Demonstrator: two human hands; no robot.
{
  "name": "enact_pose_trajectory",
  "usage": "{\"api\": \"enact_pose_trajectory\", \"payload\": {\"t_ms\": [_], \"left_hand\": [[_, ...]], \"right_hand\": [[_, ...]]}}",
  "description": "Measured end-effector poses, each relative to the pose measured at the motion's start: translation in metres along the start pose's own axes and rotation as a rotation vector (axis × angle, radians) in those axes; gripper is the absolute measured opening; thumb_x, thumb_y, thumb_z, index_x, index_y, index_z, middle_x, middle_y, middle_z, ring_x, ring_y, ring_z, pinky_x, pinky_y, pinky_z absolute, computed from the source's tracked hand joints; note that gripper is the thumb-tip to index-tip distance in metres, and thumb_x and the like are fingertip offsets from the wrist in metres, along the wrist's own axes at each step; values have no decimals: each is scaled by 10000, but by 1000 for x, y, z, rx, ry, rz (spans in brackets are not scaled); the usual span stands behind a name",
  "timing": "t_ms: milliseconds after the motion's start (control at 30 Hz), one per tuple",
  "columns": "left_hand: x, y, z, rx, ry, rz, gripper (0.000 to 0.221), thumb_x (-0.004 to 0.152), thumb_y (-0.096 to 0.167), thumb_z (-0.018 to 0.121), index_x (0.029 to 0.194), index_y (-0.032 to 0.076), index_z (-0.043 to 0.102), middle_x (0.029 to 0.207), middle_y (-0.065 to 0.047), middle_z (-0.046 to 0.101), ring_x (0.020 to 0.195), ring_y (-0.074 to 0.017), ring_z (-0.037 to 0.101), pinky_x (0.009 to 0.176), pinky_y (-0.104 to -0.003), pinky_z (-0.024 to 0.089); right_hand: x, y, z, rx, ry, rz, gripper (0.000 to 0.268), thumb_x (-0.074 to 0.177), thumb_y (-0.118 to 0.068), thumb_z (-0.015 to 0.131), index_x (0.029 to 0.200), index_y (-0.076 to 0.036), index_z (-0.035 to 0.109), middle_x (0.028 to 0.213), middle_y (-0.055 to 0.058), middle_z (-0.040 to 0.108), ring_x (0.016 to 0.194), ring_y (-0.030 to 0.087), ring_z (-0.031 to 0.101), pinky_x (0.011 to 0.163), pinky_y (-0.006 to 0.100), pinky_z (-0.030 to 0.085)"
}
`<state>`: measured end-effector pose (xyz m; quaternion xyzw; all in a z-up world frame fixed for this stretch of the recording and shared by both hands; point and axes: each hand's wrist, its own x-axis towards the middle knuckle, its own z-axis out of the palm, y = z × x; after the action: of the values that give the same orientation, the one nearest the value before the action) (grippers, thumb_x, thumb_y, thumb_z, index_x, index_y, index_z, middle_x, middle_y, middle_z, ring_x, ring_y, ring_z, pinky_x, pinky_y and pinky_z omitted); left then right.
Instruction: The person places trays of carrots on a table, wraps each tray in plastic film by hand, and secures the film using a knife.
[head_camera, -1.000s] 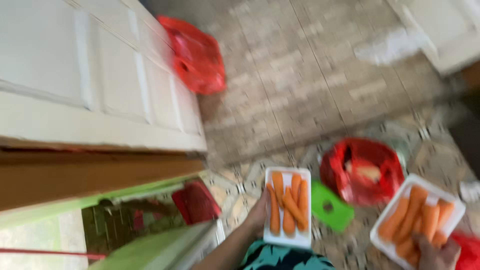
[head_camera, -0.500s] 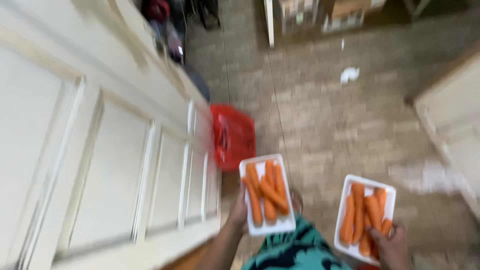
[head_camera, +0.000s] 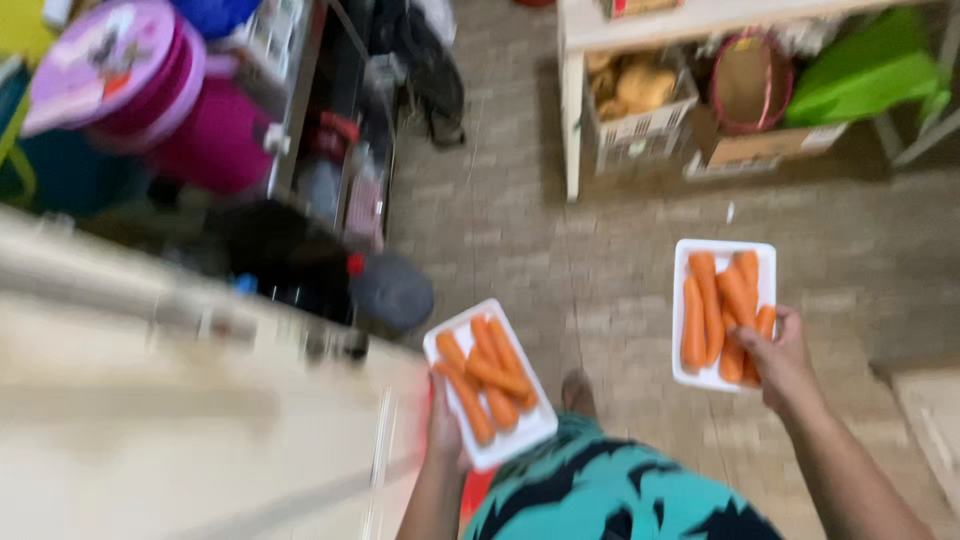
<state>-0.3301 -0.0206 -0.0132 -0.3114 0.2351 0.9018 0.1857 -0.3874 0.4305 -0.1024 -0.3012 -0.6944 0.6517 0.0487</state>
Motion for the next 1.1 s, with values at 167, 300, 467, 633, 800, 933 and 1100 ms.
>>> {"api": "enact_pose_trajectory", "payload": {"t_ms": [167,300,467,633,800,933,1100], "left_hand": [[107,89,131,28,146,98,894,871,701,334,1529,115,486,1503,-202,551,1387,-380,502,1165,-515,377],[195,148,211,-5,128,127,866,868,687,347,1518,129,479,1517,-170,533,1407,-352,480,1195,-504,345],[311,218,296,40,178,161,910,831,703,352,1523,125,475,1528,-162,527,1403,-361,480,1188,-549,346],[412,297,381,15,214,202,871,866,664,334,1536,115,433,1535,-133,491,1409,-337,442,1201,-510,307],[507,380,444,84,258,171,868,871,680,331,1518,116,456,1484,-150,523,1369,-348,475,1170,-516,336],[597,454,485,152,228,105,862,872,693,334,1506,123,461,1468,-138,530,1365,-338,483,1155,-502,344],[708,547,546,232,248,-59,888,861,691,351,1493,85,501,1458,-189,557,1337,-395,504,1143,-577,366]], "right_hand": [[163,-116,64,-22,31,66,650,863,-167,686,1417,-71,360,1285,186,576,1031,306,617,802,507,545],[319,-154,96,-124,121,-51,593,832,-209,697,1340,-118,405,1194,138,576,939,249,593,675,464,510],[531,-176,129,-229,169,-254,442,810,-194,684,1245,-129,644,1112,42,688,924,165,630,748,370,534],[683,-210,171,-225,306,-99,597,877,-195,751,1340,-122,381,1191,174,603,925,277,611,745,424,534],[760,-240,187,-506,290,88,761,855,-316,794,1443,-53,389,1267,283,585,1032,439,603,841,526,471],[801,-248,197,-719,313,184,822,824,-416,796,1480,-46,466,1313,333,638,1128,569,602,913,594,419],[876,-151,200,-179,320,-45,418,974,-137,791,1308,-132,540,1027,142,608,827,259,614,610,435,487]]}}
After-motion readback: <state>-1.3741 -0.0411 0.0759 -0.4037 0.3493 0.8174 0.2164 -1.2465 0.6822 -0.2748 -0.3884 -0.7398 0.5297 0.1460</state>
